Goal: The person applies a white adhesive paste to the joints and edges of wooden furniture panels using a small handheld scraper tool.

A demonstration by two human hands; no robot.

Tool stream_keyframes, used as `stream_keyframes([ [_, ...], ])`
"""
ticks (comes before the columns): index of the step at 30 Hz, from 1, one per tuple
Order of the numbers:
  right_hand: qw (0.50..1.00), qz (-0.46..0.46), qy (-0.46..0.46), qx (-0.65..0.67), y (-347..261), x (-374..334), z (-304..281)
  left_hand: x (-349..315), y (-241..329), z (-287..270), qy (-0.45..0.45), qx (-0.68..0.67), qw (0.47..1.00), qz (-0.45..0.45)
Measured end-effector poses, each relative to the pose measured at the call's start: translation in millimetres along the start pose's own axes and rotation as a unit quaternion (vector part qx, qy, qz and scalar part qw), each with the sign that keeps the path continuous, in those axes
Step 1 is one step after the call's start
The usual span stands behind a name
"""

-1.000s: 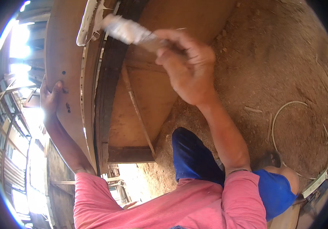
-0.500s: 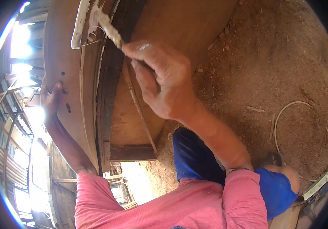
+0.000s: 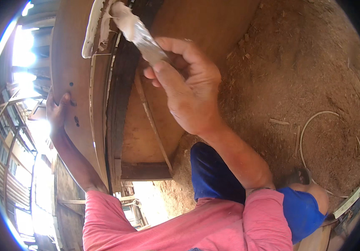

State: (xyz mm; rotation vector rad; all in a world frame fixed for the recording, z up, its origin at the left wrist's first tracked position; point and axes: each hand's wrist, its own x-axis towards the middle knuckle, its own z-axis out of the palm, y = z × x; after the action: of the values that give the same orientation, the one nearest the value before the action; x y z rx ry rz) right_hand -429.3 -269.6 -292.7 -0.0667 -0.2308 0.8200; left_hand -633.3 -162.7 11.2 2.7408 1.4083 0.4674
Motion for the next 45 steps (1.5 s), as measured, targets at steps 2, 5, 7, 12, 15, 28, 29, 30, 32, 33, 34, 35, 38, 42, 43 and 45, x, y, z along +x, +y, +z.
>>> stream_keyframes([
  [2, 0.999, -0.021, -0.023, -0.025, -13, 6, 12, -2, -3, 1, 0.009, 0.007, 1.000, -0.002],
  [5, 0.998, -0.020, -0.054, -0.013, -26, -14, 37, -10, -8, -3, 0.022, 0.024, 0.999, -0.018],
  [7, 0.994, -0.070, -0.080, -0.007, -29, -24, 48, -2, 2, 2, 0.024, 0.033, 0.999, -0.002],
  [12, 0.992, -0.070, -0.102, -0.027, -13, -44, 59, -2, 0, -2, 0.008, 0.020, 1.000, -0.019],
  [15, 0.990, -0.041, -0.120, -0.058, -15, -46, 55, -3, 1, 1, 0.011, 0.012, 1.000, -0.018],
  [28, 0.989, -0.082, -0.033, -0.119, -19, -16, -7, -3, -11, -3, 0.025, 0.006, 1.000, 0.009],
  [29, 0.982, -0.107, -0.032, -0.154, -24, -8, -9, -3, -10, -4, 0.023, 0.010, 1.000, 0.007],
  [30, 0.972, -0.132, -0.030, -0.191, -30, -1, -10, -2, -10, -3, 0.020, 0.011, 1.000, 0.005],
  [32, 0.955, -0.147, -0.013, -0.257, -37, 12, -5, -2, -12, -4, 0.002, 0.011, 1.000, -0.021],
  [33, 0.952, -0.177, -0.013, -0.250, -31, 22, -5, -1, -10, -7, -0.010, 0.008, 0.999, -0.041],
  [34, 0.948, -0.206, -0.013, -0.243, -22, 32, -6, 0, -9, -8, -0.023, 0.006, 0.998, -0.060],
  [35, 0.944, -0.234, -0.014, -0.232, -17, 37, -6, 0, -9, -11, -0.025, 0.003, 0.998, -0.061],
  [38, 0.927, -0.237, -0.057, -0.286, -10, 30, -4, 1, -10, -15, -0.029, 0.004, 0.998, -0.054],
  [42, 0.920, -0.238, -0.101, -0.295, 6, 12, -2, 1, -12, -12, -0.020, 0.011, 0.999, -0.038],
  [43, 0.920, -0.234, -0.108, -0.297, 8, 8, -2, 0, -10, -9, -0.016, 0.008, 0.999, -0.039],
  [45, 0.926, -0.224, -0.101, -0.286, 9, 4, -3, -1, -5, -3, -0.002, 0.009, 0.999, -0.034],
])
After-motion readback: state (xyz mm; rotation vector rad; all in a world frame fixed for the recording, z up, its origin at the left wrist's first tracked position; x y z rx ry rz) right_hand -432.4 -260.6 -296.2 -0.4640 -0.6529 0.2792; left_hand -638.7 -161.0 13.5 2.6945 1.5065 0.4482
